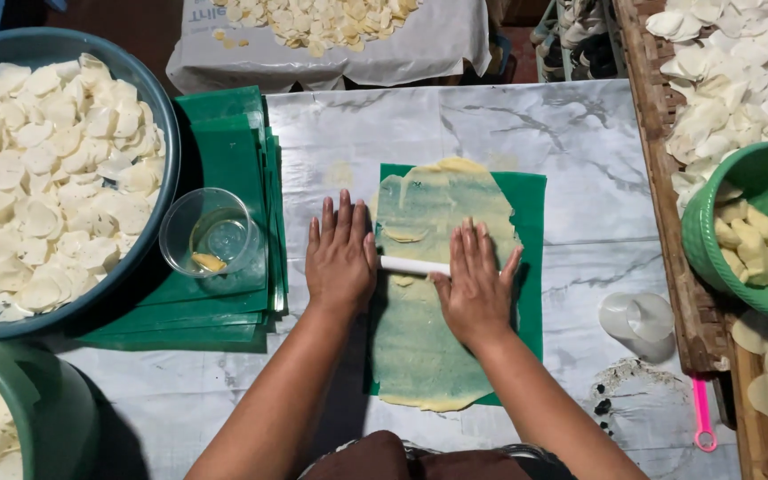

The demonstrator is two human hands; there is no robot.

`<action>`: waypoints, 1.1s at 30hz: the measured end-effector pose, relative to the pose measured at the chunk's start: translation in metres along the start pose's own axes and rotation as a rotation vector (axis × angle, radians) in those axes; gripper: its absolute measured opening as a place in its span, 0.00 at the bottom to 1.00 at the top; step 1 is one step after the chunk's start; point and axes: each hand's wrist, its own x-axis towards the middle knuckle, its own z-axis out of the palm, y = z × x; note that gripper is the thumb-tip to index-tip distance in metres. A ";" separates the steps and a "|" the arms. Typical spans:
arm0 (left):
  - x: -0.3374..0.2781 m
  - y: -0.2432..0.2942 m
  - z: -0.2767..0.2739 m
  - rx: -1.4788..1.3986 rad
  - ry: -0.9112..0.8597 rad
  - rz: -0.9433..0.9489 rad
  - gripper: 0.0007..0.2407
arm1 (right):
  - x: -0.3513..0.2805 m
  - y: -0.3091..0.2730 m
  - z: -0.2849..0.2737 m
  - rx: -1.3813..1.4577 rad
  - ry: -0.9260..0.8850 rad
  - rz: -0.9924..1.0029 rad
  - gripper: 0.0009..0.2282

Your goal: Flattening small pieces of dough into thin rounds using a PVC pipe as a rolling pin on a flat surface.

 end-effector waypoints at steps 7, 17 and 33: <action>0.061 -0.008 0.017 0.021 -0.036 -0.060 0.26 | 0.065 0.012 0.010 -0.075 0.051 0.094 0.30; 0.017 -0.009 0.008 0.006 0.025 -0.026 0.25 | 0.026 -0.004 0.007 0.013 0.048 0.029 0.32; 0.045 -0.010 0.017 0.027 0.009 0.018 0.25 | 0.051 0.005 -0.001 -0.047 0.041 0.049 0.30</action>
